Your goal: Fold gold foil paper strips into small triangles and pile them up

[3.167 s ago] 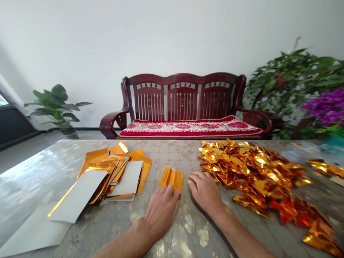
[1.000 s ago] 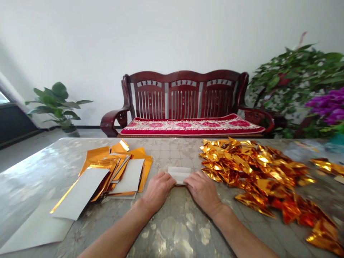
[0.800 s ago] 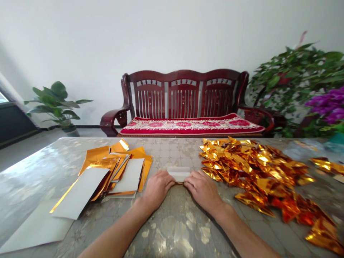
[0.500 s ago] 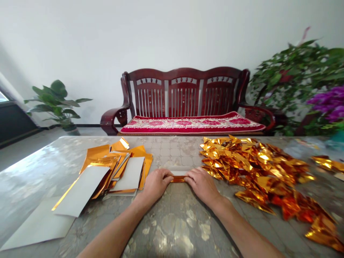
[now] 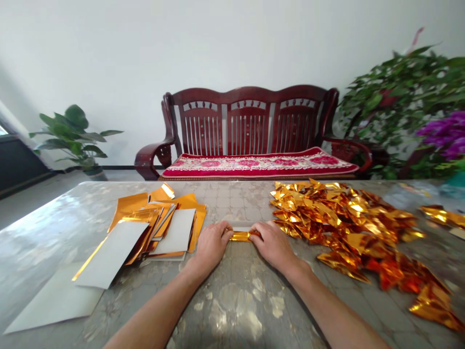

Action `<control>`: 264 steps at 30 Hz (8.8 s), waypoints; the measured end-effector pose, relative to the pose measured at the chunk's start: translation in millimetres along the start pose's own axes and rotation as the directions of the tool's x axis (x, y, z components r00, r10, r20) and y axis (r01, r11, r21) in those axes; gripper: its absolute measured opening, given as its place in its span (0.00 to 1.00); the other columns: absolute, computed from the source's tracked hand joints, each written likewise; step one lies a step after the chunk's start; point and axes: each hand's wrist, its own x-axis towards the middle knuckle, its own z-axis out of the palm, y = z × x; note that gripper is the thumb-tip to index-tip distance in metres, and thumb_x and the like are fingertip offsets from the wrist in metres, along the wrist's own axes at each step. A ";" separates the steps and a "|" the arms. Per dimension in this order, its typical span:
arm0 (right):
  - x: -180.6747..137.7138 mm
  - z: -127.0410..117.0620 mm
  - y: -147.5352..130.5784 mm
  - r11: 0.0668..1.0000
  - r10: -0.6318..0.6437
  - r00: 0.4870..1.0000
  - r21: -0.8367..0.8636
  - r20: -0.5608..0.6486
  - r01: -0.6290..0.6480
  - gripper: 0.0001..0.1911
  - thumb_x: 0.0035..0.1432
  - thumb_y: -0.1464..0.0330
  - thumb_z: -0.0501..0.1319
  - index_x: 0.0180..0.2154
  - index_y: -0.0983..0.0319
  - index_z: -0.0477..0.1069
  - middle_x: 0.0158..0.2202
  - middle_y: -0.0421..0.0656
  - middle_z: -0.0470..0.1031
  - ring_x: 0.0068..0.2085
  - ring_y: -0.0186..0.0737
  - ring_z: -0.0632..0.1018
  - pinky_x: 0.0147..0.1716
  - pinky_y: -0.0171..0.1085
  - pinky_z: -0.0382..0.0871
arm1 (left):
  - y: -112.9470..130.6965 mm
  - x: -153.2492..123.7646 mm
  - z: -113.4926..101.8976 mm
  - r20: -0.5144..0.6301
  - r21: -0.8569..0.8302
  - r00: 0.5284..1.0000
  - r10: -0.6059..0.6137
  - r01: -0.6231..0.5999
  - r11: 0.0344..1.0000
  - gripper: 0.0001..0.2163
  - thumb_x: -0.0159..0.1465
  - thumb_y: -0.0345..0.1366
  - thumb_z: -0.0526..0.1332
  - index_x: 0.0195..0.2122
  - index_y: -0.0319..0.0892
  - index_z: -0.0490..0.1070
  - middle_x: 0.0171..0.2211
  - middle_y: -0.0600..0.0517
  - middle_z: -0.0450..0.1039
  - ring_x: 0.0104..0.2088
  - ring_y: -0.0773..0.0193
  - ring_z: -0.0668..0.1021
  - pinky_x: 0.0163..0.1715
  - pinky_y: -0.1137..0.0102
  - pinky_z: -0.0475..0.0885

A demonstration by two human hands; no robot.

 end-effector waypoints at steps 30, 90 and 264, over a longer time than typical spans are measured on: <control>-2.6 -0.3 -3.1 0.991 -0.020 0.999 -0.129 0.030 0.024 0.08 0.64 0.67 0.57 0.45 0.56 0.70 0.41 0.41 0.78 0.43 0.44 0.71 0.41 0.39 0.55 | 7.4 -5.2 -1.1 -0.066 0.274 0.980 0.186 -0.162 0.948 0.06 0.67 0.36 0.59 0.44 0.45 0.71 0.42 0.50 0.72 0.45 0.56 0.72 0.45 0.64 0.67; -13.8 -8.5 -8.4 0.987 -0.158 0.987 -0.021 0.015 0.158 0.12 0.62 0.74 0.57 0.38 0.55 0.78 0.37 0.41 0.76 0.42 0.41 0.68 0.41 0.38 0.58 | -2.4 -14.7 -5.2 0.025 0.061 0.993 0.114 -0.115 0.991 0.09 0.66 0.34 0.58 0.47 0.45 0.70 0.53 0.48 0.75 0.60 0.55 0.70 0.61 0.51 0.60; -1.9 -0.9 3.3 0.960 0.045 0.993 -0.268 -0.110 -0.073 0.04 0.64 0.65 0.61 0.37 0.56 0.73 0.38 0.42 0.76 0.43 0.46 0.69 0.37 0.41 0.52 | 6.0 -34.7 -11.0 0.129 0.389 0.923 0.363 -0.384 0.837 0.11 0.70 0.34 0.52 0.50 0.45 0.71 0.48 0.48 0.76 0.44 0.56 0.75 0.45 0.61 0.70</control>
